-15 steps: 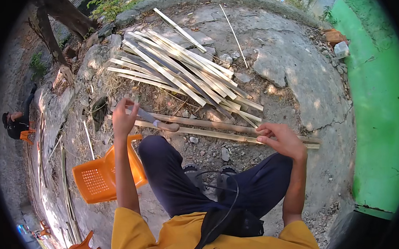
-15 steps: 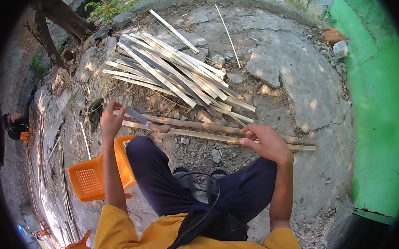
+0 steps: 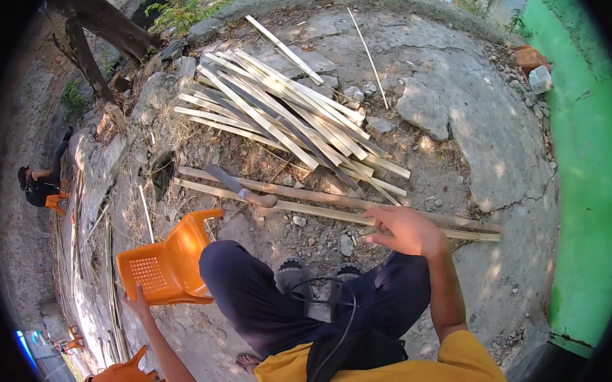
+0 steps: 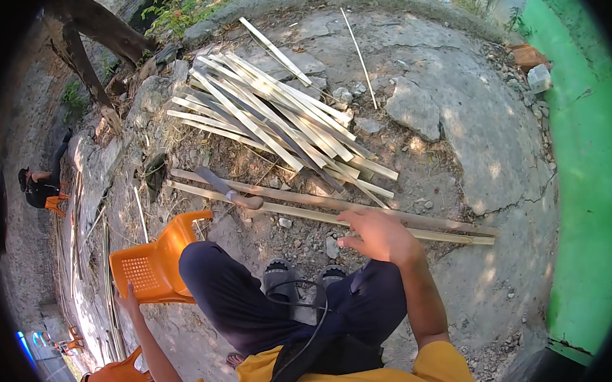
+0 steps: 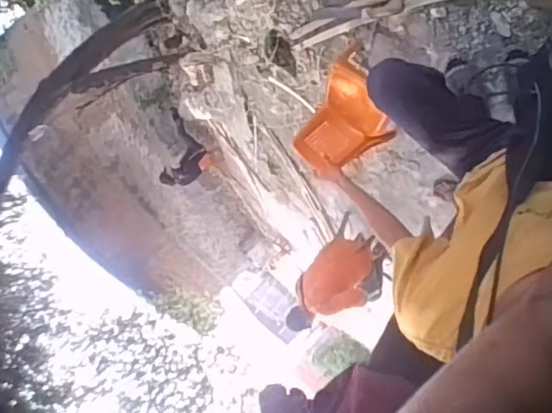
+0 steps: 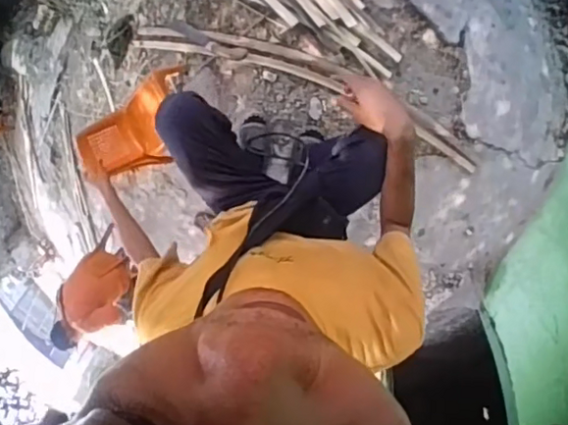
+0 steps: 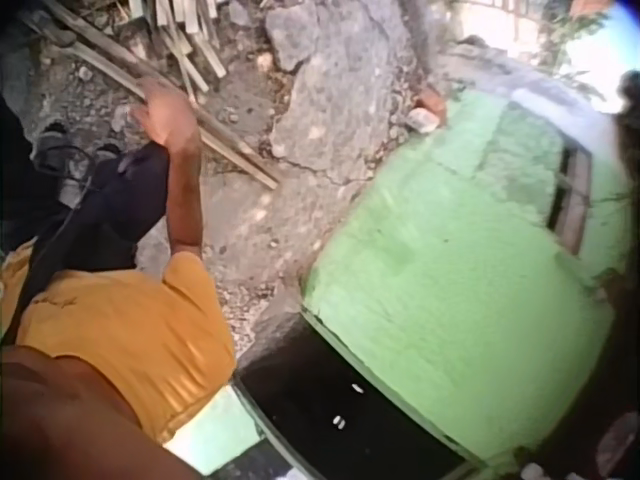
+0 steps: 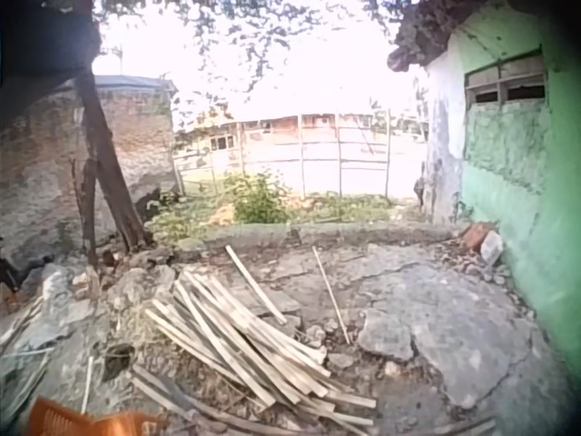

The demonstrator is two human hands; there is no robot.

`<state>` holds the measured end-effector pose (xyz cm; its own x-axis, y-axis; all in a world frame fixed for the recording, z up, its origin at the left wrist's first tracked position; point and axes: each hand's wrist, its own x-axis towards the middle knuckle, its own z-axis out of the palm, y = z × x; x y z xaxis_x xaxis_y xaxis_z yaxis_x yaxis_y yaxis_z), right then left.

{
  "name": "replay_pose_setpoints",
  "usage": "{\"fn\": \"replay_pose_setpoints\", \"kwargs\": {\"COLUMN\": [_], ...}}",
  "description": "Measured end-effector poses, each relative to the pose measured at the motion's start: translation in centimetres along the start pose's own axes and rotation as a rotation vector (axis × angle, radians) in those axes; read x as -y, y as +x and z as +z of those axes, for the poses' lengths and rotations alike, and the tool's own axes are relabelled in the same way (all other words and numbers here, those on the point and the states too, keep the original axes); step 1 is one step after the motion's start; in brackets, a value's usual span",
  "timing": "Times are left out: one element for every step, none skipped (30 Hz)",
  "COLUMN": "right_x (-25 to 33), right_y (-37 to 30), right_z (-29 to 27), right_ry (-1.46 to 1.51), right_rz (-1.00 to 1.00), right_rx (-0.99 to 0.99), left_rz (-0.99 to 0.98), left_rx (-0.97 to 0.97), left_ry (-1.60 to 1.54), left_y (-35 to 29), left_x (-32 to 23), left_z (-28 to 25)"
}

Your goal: The person whittles a strip of bamboo using a machete, removing thin shavings from the edges while holding the strip against their leg protected by a cloth.

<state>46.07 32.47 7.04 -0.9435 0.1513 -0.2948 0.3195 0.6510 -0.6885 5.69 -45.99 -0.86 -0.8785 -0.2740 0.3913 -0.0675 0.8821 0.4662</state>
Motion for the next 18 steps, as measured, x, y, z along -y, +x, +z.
{"fn": "replay_pose_setpoints", "kwargs": {"right_x": [0.3, 0.3, 0.3, 0.4, 0.8, 0.8, 0.5, 0.8, 1.3, 1.7, 2.2, 2.4, 3.0, 3.7, 4.6, 4.6, 4.5, 4.5], "right_y": [-0.3, 0.0, 0.3, 0.7, 1.1, 1.4, 2.1, 2.3, 2.5, 2.6, 2.5, 2.0, 1.8, 1.8, 2.1, 2.3, 2.5, 3.0], "right_z": [0.2, 0.4, 0.4, 0.4, 0.5, 0.7, 1.5, 1.8, 2.1, 2.3, 2.3, 1.9, 1.4, 1.0, 0.7, 0.8, 0.8, 1.1], "right_ry": [-0.023, -0.029, -0.034, -0.034, -0.043, -0.044, -0.044, -0.036, -0.056, -0.075, -0.064, -0.046, -0.045, -0.047, -0.087, -0.088, -0.089, -0.082], "right_rz": [0.048, 0.044, 0.037, 0.046, -0.014, -0.063, -0.081, -0.075, -0.123, -0.177, -0.188, -0.2, -0.18, -0.164, -0.155, -0.165, -0.191, -0.229], "right_rx": [-0.007, -0.001, -0.001, -0.012, -0.014, -0.022, -0.025, -0.033, -0.05, -0.062, -0.056, -0.045, 0.002, 0.051, 0.079, 0.103, 0.068, 0.031], "left_rz": [-0.004, -0.002, 0.047, 0.098, 0.093, 0.1, 0.083, 0.06, 0.015, -0.033, -0.031, -0.092, -0.175, -0.201, -0.262, -0.313, -0.329, -0.327], "left_rx": [0.218, 0.232, 0.231, 0.227, 0.213, 0.209, 0.221, 0.234, 0.25, 0.262, 0.247, 0.296, 0.322, 0.288, 0.325, 0.39, 0.385, 0.409], "left_ry": [-0.211, -0.219, -0.144, -0.069, -0.07, -0.07, -0.153, -0.232, -0.238, -0.239, -0.222, -0.183, -0.142, -0.118, -0.142, -0.173, -0.161, -0.2], "left_y": [-1.1, -1.5, -2.0, -2.4, -3.2, -3.8, -4.7, -6.0, -7.8, -9.1, -9.7, -10.5, -12.3, -13.9, -15.6, -16.3, -16.6, -16.6], "left_x": [-1.3, -1.7, -2.1, -2.2, -1.2, -0.6, 0.3, 1.2, 2.0, 2.5, 2.7, 3.1, 3.7, 4.2, 3.5, 2.4, 1.7, 1.7], "left_z": [2.5, 2.2, 2.0, 1.5, 0.3, -0.8, -2.5, -4.3, -6.1, -7.8, -9.1, -10.1, -12.6, -14.6, -15.2, -14.9, -14.8, -15.1]}}
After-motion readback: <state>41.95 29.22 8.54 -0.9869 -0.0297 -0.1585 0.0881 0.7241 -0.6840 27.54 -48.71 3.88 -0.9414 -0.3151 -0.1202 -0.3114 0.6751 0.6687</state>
